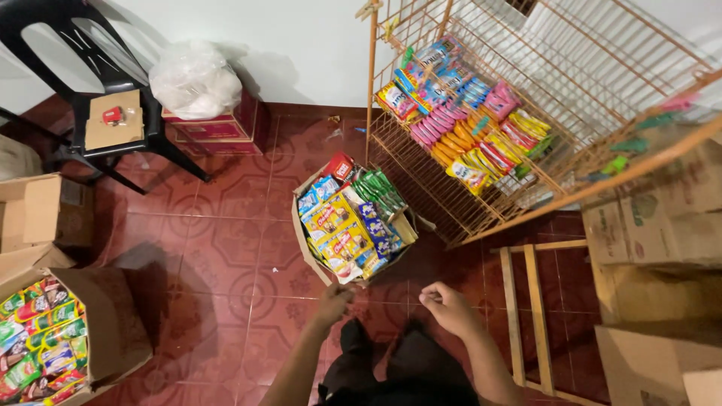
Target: Packing snack packets from a bin and a shelf into cardboard boxes.
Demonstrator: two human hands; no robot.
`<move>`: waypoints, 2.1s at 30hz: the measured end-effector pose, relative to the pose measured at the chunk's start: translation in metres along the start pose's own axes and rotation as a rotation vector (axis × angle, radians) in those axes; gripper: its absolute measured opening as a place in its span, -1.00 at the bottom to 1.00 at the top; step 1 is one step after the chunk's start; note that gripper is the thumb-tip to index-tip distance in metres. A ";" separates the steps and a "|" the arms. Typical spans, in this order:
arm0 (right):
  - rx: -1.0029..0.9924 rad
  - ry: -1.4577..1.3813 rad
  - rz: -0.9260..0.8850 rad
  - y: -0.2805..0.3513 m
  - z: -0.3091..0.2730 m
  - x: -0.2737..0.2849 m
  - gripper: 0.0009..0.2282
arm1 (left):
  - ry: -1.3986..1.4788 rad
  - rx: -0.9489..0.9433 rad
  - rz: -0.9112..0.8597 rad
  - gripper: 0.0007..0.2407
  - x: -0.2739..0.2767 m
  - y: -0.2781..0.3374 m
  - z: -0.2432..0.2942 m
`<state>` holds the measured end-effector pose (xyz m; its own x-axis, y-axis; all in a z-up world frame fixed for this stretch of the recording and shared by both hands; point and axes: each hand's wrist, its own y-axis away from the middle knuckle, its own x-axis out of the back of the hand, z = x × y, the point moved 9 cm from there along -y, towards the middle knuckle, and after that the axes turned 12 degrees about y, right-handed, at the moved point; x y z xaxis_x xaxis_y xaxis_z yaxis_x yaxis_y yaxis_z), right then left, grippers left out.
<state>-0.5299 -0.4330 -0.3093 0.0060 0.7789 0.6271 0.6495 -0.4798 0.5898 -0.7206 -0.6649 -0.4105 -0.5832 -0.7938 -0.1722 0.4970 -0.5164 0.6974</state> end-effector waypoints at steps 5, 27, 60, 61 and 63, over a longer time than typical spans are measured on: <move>0.041 -0.266 0.021 -0.060 -0.026 -0.031 -0.74 | 0.032 0.029 0.125 -0.81 0.078 -0.089 -0.058; 0.289 0.240 0.077 -0.280 -0.104 -0.141 -0.40 | 0.422 -0.004 0.420 -0.68 0.104 -0.190 -0.088; -0.231 -0.588 0.114 -0.239 -0.116 0.015 -0.42 | 0.386 0.037 0.165 -0.64 0.076 -0.227 -0.079; -0.217 -0.613 0.108 -0.233 -0.106 0.016 -0.40 | 0.390 -0.107 0.184 -0.67 0.078 -0.218 -0.060; -0.177 -0.649 0.107 -0.226 -0.092 0.017 -0.38 | 0.382 -0.277 0.200 -0.65 0.087 -0.199 -0.022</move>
<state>-0.7470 -0.3486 -0.3853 0.5544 0.7813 0.2867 0.4858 -0.5835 0.6507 -0.8555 -0.6383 -0.5795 -0.2084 -0.9198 -0.3324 0.7565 -0.3670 0.5413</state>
